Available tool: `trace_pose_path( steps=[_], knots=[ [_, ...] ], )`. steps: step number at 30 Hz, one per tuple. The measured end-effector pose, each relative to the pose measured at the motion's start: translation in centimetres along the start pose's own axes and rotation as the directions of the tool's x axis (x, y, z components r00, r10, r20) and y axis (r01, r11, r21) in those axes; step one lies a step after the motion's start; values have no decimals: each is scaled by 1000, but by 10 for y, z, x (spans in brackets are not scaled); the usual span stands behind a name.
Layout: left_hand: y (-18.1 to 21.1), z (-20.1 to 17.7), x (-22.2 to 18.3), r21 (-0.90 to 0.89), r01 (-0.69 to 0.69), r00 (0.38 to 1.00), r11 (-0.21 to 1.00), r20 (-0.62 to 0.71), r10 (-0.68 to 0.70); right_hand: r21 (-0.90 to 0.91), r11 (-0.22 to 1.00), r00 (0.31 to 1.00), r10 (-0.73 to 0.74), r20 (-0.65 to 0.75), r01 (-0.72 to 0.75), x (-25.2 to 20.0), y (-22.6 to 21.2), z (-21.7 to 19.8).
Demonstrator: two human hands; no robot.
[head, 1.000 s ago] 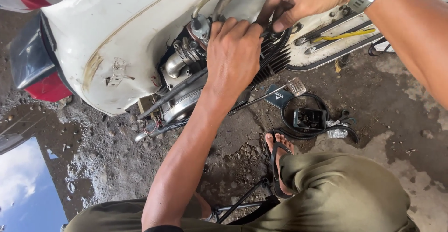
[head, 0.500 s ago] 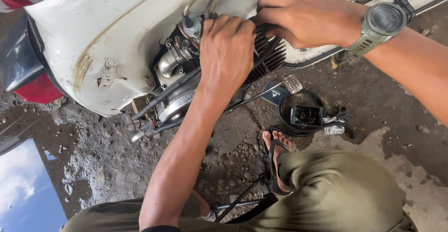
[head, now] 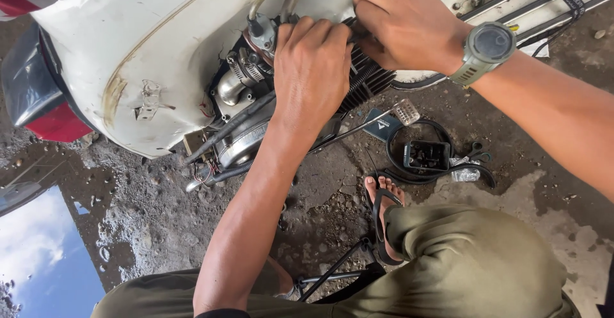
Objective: Repairing and assembling the engine components of a motorcycle, specifically connecting wires and fitting a drive belt.
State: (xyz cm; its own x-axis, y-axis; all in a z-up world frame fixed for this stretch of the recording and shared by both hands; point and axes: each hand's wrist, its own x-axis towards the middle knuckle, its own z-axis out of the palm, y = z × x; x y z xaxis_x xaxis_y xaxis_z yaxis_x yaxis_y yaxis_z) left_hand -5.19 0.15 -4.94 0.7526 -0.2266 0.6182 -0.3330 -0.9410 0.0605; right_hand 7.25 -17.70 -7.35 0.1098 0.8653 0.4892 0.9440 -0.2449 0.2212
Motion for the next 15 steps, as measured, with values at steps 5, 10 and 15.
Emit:
trace_pose_path(
  steps=[5, 10, 15],
  knots=[
    [1, 0, 1, 16, 0, 1000, 1000, -13, 0, 45, 997, 991, 62, -120, -57, -6, -2, 12],
    [4, -2, 2, 35, -3, 1000, 999, -13, 3, 248, 961, 992, 106, 71, -121, -19, 7, -17],
    [10, 1, 9, 159, -21, 999, 987, -44, 29, 484, 848, 977, 198, 84, -214, -22, 2, -30]
  ],
)
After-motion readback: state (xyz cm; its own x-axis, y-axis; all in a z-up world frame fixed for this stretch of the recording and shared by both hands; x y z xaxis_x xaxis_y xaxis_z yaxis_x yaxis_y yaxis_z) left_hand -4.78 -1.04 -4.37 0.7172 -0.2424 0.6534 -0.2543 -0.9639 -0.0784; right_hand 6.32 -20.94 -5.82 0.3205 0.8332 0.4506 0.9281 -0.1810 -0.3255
